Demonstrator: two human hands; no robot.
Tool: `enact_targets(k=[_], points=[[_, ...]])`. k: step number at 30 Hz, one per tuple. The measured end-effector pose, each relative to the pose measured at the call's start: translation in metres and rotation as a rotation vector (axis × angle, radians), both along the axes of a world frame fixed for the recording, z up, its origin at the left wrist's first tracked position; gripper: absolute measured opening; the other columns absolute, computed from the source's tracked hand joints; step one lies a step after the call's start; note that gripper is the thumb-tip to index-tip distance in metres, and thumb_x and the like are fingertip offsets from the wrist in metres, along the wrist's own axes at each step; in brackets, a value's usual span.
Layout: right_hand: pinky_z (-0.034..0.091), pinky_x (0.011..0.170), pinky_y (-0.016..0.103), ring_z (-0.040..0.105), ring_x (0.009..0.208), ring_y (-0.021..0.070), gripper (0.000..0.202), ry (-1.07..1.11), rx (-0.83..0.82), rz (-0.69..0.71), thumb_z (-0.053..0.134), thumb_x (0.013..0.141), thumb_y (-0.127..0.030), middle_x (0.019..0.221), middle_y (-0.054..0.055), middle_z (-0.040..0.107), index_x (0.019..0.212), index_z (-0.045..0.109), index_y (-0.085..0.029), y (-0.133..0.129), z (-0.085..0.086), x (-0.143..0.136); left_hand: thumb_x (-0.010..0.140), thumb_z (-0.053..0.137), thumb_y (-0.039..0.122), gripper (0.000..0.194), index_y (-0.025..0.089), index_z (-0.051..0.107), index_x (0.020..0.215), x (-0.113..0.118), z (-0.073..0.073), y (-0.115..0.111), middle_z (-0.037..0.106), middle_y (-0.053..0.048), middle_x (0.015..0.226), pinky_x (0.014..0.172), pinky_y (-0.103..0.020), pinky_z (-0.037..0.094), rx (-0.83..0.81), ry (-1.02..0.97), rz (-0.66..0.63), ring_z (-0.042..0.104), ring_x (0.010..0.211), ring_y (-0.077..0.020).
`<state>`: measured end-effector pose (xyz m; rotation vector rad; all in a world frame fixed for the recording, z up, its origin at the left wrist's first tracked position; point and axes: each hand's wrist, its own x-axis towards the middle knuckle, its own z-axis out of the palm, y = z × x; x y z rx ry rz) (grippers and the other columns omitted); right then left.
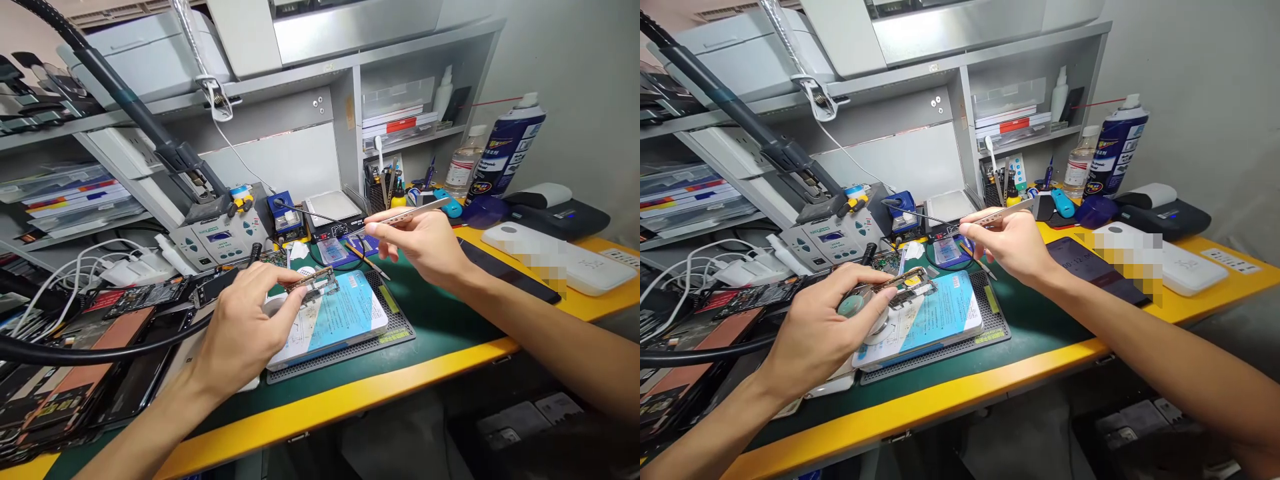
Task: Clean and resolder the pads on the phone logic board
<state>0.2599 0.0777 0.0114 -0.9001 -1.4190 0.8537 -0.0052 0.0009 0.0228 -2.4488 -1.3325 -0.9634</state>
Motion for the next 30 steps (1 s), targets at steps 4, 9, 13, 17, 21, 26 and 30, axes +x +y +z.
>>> enact_targets(k=[4,9,13,17,21,26,30], points=[[0.039,0.041,0.025,0.055,0.043,0.0118,0.015,-0.006,-0.012,-0.006,0.085,0.078,-0.029,0.052,-0.001,0.066,0.081,0.082,-0.015,-0.001,0.001,-0.001,0.098,0.063,0.038,0.017,0.026,0.075,0.099,0.005,0.005,0.007,0.078,0.004,0.088,0.051,-0.025,0.05,-0.263,-0.013,0.071,0.063,0.054,-0.0113],[0.042,0.042,0.027,0.053,0.043,0.0125,0.011,-0.004,-0.034,-0.003,0.087,0.077,-0.029,0.052,-0.002,0.066,0.079,0.082,-0.019,-0.002,0.002,-0.001,0.095,0.061,0.042,0.025,0.024,0.076,0.106,0.003,0.001,0.015,0.078,-0.003,0.107,0.084,-0.038,0.058,-0.358,0.003,0.132,0.072,0.097,-0.0244],[0.043,0.044,0.029,0.054,0.047,0.0136,0.012,0.016,-0.06,0.076,0.089,0.078,-0.032,0.056,0.0,0.068,0.077,0.082,-0.022,-0.004,-0.001,0.001,0.092,0.063,0.05,0.038,0.022,0.071,0.117,-0.005,-0.004,0.01,0.074,-0.007,0.118,0.098,-0.046,0.053,-0.372,0.055,0.086,0.067,0.11,-0.028],[0.045,0.047,0.029,0.058,0.048,0.0152,0.018,-0.079,-0.144,0.224,0.089,0.079,-0.037,0.052,-0.001,0.064,0.077,0.081,-0.021,-0.008,-0.002,0.001,0.085,0.072,0.049,0.047,0.022,0.067,0.123,-0.013,-0.01,0.004,0.07,-0.009,0.123,0.104,-0.051,0.047,-0.374,0.153,0.02,0.062,0.116,-0.0312],[0.044,0.046,0.027,0.059,0.048,0.0143,0.024,-0.175,-0.2,0.314,0.089,0.078,-0.041,0.053,-0.002,0.064,0.081,0.08,-0.019,-0.012,-0.004,-0.003,0.089,0.068,0.047,0.046,0.023,0.065,0.128,-0.018,-0.017,0.003,0.07,-0.01,0.119,0.099,-0.049,0.049,-0.329,0.233,0.009,0.063,0.112,-0.0306],[0.043,0.044,0.026,0.059,0.047,0.0141,0.024,-0.186,-0.229,0.291,0.092,0.075,-0.039,0.052,-0.002,0.064,0.081,0.08,-0.018,-0.011,-0.006,-0.005,0.088,0.07,0.038,0.039,0.021,0.066,0.122,-0.018,-0.025,0.009,0.071,-0.008,0.109,0.093,-0.045,0.052,-0.209,0.157,-0.037,0.066,0.103,-0.0273],[0.045,0.045,0.029,0.057,0.048,0.0147,0.021,-0.123,-0.194,0.228,0.091,0.077,-0.039,0.055,-0.001,0.065,0.08,0.082,-0.02,-0.01,-0.007,-0.003,0.084,0.074,0.042,0.046,0.022,0.062,0.124,-0.019,-0.028,0.011,0.073,-0.006,0.111,0.092,-0.042,0.055,-0.156,0.039,-0.041,0.069,0.101,-0.0248]])
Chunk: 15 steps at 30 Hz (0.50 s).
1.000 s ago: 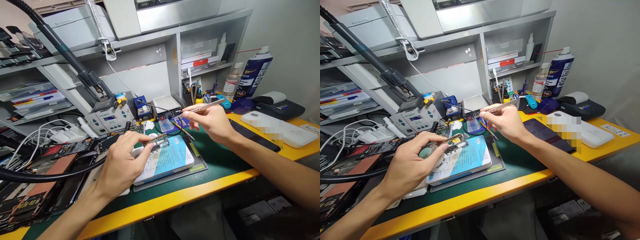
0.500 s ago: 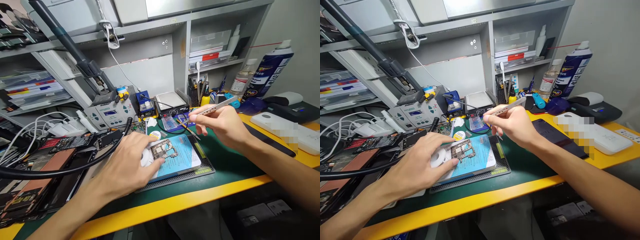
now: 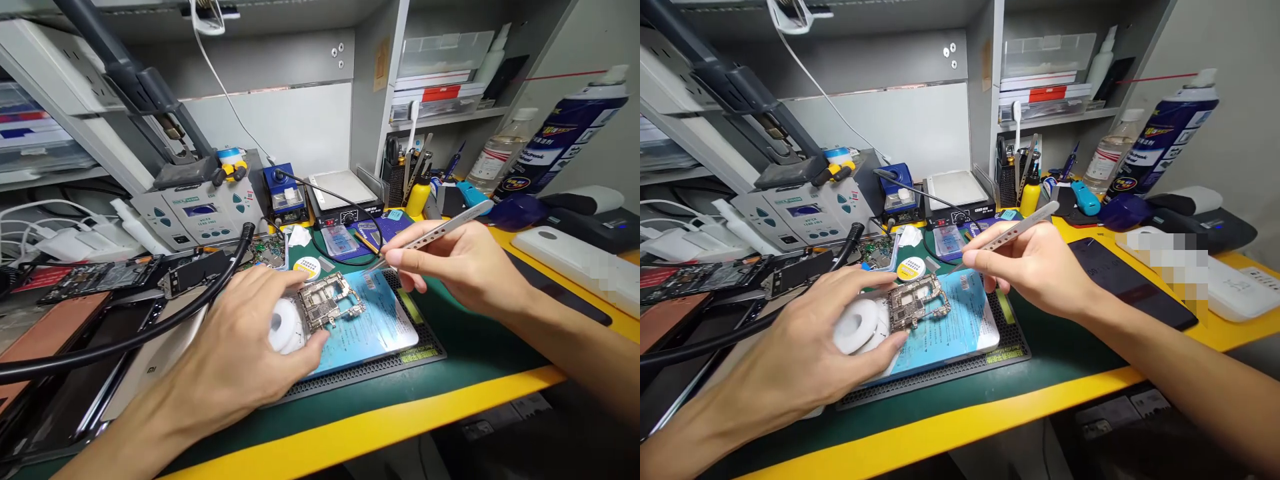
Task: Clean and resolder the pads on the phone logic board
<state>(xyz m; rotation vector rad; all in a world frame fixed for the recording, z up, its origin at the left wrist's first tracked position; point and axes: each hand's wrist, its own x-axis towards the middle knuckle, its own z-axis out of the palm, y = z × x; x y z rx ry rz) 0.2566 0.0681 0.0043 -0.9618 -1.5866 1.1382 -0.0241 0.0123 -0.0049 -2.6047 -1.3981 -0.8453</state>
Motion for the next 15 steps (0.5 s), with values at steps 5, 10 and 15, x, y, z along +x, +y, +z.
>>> enact_targets(k=[5,10,15], points=[[0.044,0.045,0.029,0.061,0.051,0.016,0.009,0.107,0.035,-0.102,0.089,0.08,-0.031,0.063,0.001,0.068,0.078,0.084,-0.024,0.001,-0.001,0.003,0.085,0.075,0.045,0.052,0.027,0.059,0.13,-0.006,-0.001,0.001,0.072,-0.002,0.116,0.091,-0.036,0.055,0.007,-0.052,-0.026,0.069,0.102,-0.0211],[0.045,0.046,0.03,0.061,0.051,0.0161,0.014,0.111,0.013,-0.097,0.092,0.076,-0.035,0.066,0.002,0.069,0.078,0.084,-0.024,0.002,0.0,0.0,0.087,0.072,0.05,0.053,0.025,0.06,0.132,-0.011,-0.008,0.005,0.07,-0.005,0.123,0.097,-0.037,0.053,0.057,-0.01,-0.064,0.068,0.108,-0.0232],[0.045,0.045,0.032,0.059,0.05,0.0165,0.017,0.096,0.019,-0.11,0.093,0.075,-0.039,0.064,0.001,0.068,0.078,0.083,-0.025,0.0,0.001,-0.001,0.088,0.07,0.05,0.051,0.024,0.061,0.13,-0.01,-0.007,0.005,0.07,-0.007,0.123,0.098,-0.039,0.053,0.076,0.024,-0.076,0.067,0.111,-0.025]])
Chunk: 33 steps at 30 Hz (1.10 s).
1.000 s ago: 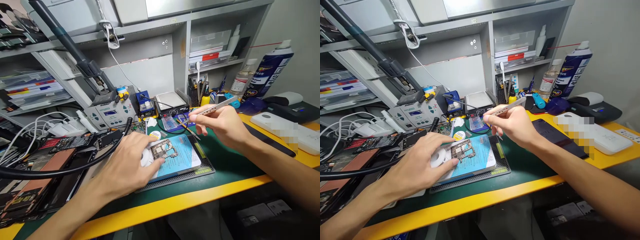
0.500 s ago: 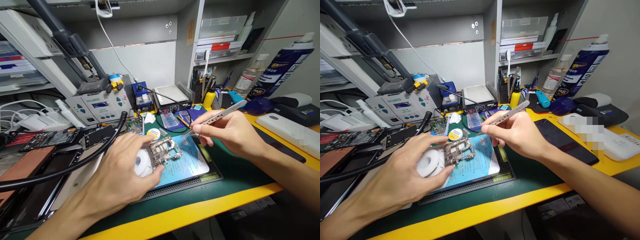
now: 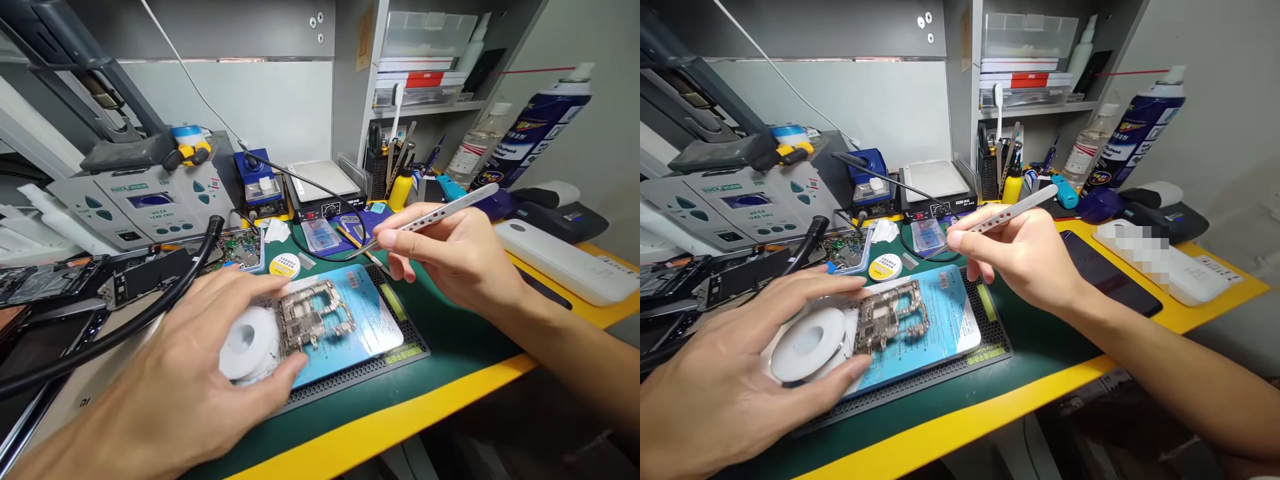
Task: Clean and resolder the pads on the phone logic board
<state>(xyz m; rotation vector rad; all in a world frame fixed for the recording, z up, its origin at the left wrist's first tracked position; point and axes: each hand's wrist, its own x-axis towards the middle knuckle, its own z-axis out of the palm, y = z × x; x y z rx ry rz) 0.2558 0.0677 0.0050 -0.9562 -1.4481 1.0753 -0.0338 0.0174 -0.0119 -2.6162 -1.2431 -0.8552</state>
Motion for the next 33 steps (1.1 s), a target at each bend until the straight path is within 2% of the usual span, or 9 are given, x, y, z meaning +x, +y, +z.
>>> enact_targets(k=[7,11,15,18,25,29,33], points=[[0.045,0.046,0.033,0.06,0.051,0.0175,0.013,-0.016,0.03,0.007,0.09,0.079,-0.035,0.064,0.001,0.068,0.082,0.083,-0.024,-0.002,-0.001,0.001,0.091,0.069,0.046,0.044,0.023,0.061,0.127,0.003,0.004,-0.003,0.071,-0.008,0.116,0.102,-0.045,0.052,0.029,0.024,-0.02,0.068,0.11,-0.0278],[0.047,0.046,0.033,0.059,0.051,0.0173,0.018,-0.031,0.015,0.012,0.091,0.078,-0.039,0.061,0.001,0.066,0.082,0.083,-0.023,-0.003,-0.001,0.001,0.094,0.065,0.042,0.039,0.02,0.061,0.127,0.006,0.004,-0.002,0.072,-0.009,0.112,0.106,-0.048,0.049,0.05,0.045,-0.037,0.067,0.108,-0.0279],[0.047,0.043,0.031,0.06,0.048,0.0168,0.023,-0.091,-0.065,0.111,0.092,0.075,-0.043,0.058,0.001,0.067,0.079,0.082,-0.023,-0.005,0.003,-0.001,0.094,0.066,0.04,0.038,0.022,0.059,0.126,0.007,0.002,-0.001,0.073,-0.007,0.11,0.108,-0.049,0.047,0.044,0.068,-0.039,0.068,0.108,-0.0273],[0.045,0.04,0.027,0.062,0.047,0.0167,0.026,-0.155,-0.109,0.196,0.091,0.076,-0.045,0.055,0.002,0.068,0.074,0.08,-0.021,-0.006,0.007,-0.001,0.093,0.066,0.041,0.04,0.023,0.058,0.127,0.006,0.001,-0.001,0.073,-0.006,0.111,0.11,-0.049,0.046,0.029,0.046,-0.048,0.067,0.112,-0.0282],[0.047,0.039,0.027,0.06,0.044,0.017,0.03,-0.226,-0.23,0.272,0.09,0.076,-0.048,0.052,0.001,0.065,0.073,0.074,-0.023,-0.008,0.008,-0.003,0.094,0.066,0.037,0.038,0.024,0.061,0.129,0.004,-0.003,-0.005,0.073,-0.004,0.12,0.112,-0.047,0.044,-0.04,0.043,-0.042,0.064,0.115,-0.0255],[0.048,0.041,0.028,0.059,0.046,0.0169,0.033,-0.206,-0.252,0.283,0.087,0.079,-0.05,0.053,0.001,0.065,0.072,0.068,-0.023,-0.01,0.005,-0.004,0.094,0.067,0.035,0.039,0.022,0.06,0.131,0.003,-0.008,-0.007,0.072,-0.005,0.124,0.114,-0.045,0.043,-0.044,0.019,-0.048,0.062,0.119,-0.0247],[0.048,0.045,0.027,0.059,0.049,0.0156,0.03,-0.186,-0.27,0.269,0.087,0.081,-0.042,0.057,0.0,0.064,0.075,0.066,-0.022,-0.015,0.001,-0.007,0.094,0.066,0.032,0.04,0.02,0.059,0.132,0.003,-0.014,-0.005,0.071,-0.006,0.127,0.12,-0.045,0.037,-0.043,0.016,-0.058,0.06,0.123,-0.0246]])
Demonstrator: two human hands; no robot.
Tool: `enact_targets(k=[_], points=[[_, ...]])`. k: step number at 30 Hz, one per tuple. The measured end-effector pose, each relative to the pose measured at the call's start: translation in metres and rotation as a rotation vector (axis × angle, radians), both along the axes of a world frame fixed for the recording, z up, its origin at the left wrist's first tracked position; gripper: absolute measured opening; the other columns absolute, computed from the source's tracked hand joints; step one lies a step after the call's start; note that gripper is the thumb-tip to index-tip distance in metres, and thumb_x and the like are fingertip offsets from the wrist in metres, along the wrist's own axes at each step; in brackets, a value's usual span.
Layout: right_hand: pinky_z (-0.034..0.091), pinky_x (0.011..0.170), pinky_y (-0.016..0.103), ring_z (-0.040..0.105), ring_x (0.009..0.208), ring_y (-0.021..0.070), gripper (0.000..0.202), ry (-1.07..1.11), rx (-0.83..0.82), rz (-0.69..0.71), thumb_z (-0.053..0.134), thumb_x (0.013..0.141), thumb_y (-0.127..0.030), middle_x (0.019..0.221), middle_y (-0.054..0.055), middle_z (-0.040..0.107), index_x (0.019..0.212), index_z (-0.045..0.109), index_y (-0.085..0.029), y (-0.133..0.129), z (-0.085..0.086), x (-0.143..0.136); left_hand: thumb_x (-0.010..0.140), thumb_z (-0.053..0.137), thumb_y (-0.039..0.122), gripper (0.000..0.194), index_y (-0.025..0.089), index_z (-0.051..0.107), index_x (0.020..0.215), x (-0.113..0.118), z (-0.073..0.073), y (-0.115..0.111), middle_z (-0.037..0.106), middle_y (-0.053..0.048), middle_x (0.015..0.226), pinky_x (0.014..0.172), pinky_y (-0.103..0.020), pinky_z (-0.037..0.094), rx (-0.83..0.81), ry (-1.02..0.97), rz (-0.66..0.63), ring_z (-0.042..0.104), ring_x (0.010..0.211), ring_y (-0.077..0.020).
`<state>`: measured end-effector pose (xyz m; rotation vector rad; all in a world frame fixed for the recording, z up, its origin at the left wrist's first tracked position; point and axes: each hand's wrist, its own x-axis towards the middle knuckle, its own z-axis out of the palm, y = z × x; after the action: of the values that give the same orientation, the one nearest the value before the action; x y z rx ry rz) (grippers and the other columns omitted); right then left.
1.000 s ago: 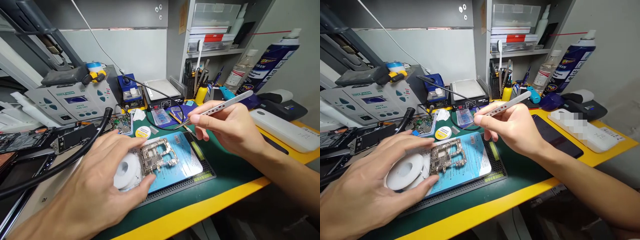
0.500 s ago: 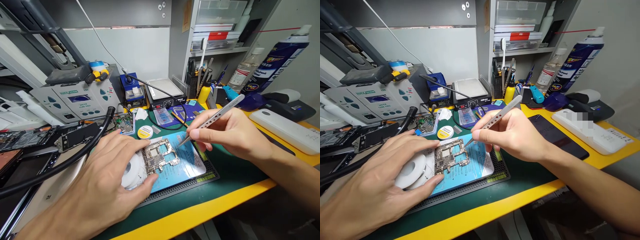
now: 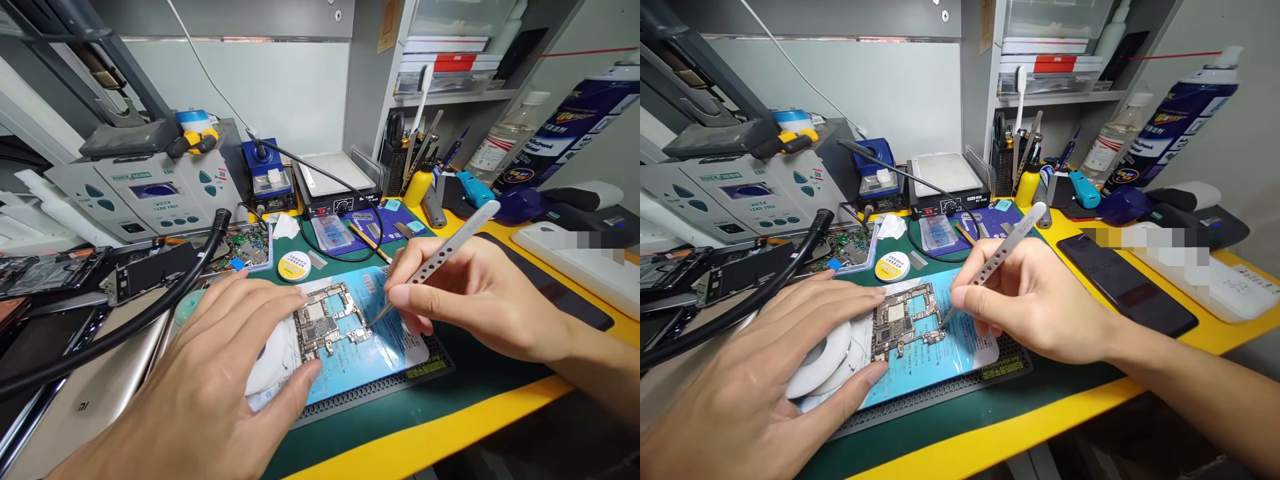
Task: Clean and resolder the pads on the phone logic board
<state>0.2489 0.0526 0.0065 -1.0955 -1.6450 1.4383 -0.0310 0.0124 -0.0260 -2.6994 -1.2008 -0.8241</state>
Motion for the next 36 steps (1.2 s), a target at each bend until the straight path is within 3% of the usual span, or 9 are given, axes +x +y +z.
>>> enact_targets(k=[5,9,15,25,36], points=[[0.044,0.045,0.026,0.056,0.051,0.0145,0.025,-0.028,-0.014,-0.005,0.089,0.079,-0.035,0.06,0.0,0.064,0.077,0.068,-0.021,-0.004,-0.005,-0.003,0.093,0.065,0.033,0.039,0.019,0.061,0.129,-0.002,-0.007,-0.001,0.071,-0.007,0.123,0.121,-0.046,0.035,0.059,-0.009,0.022,0.058,0.127,-0.028],[0.048,0.047,0.026,0.058,0.053,0.0148,0.018,-0.054,-0.001,0.003,0.086,0.082,-0.03,0.065,-0.001,0.064,0.078,0.07,-0.023,-0.005,-0.007,-0.003,0.09,0.066,0.031,0.039,0.02,0.061,0.127,-0.002,-0.011,0.0,0.071,-0.007,0.122,0.121,-0.048,0.034,0.069,-0.009,0.037,0.057,0.127,-0.03],[0.05,0.049,0.025,0.059,0.057,0.0141,0.016,-0.096,0.049,0.0,0.084,0.085,-0.026,0.07,-0.001,0.065,0.076,0.07,-0.025,-0.007,-0.008,-0.001,0.086,0.069,0.033,0.044,0.022,0.06,0.128,-0.004,-0.014,0.002,0.069,-0.006,0.123,0.127,-0.041,0.028,0.089,-0.004,0.022,0.056,0.128,-0.0273],[0.046,0.05,0.024,0.06,0.06,0.0155,0.014,-0.119,0.171,0.017,0.08,0.087,-0.029,0.066,-0.002,0.066,0.075,0.072,-0.029,-0.006,-0.009,-0.002,0.08,0.069,0.029,0.05,0.02,0.06,0.128,-0.004,-0.015,-0.001,0.069,-0.006,0.127,0.13,-0.034,0.02,0.062,0.01,0.052,0.054,0.128,-0.0256],[0.051,0.053,0.023,0.063,0.062,0.0132,0.006,-0.102,0.124,0.02,0.081,0.087,-0.026,0.074,0.0,0.07,0.084,0.076,-0.026,-0.008,-0.01,0.0,0.083,0.067,0.028,0.044,0.021,0.061,0.126,-0.003,-0.018,0.0,0.07,-0.004,0.123,0.128,-0.036,0.022,0.03,-0.035,0.037,0.057,0.122,-0.025]])
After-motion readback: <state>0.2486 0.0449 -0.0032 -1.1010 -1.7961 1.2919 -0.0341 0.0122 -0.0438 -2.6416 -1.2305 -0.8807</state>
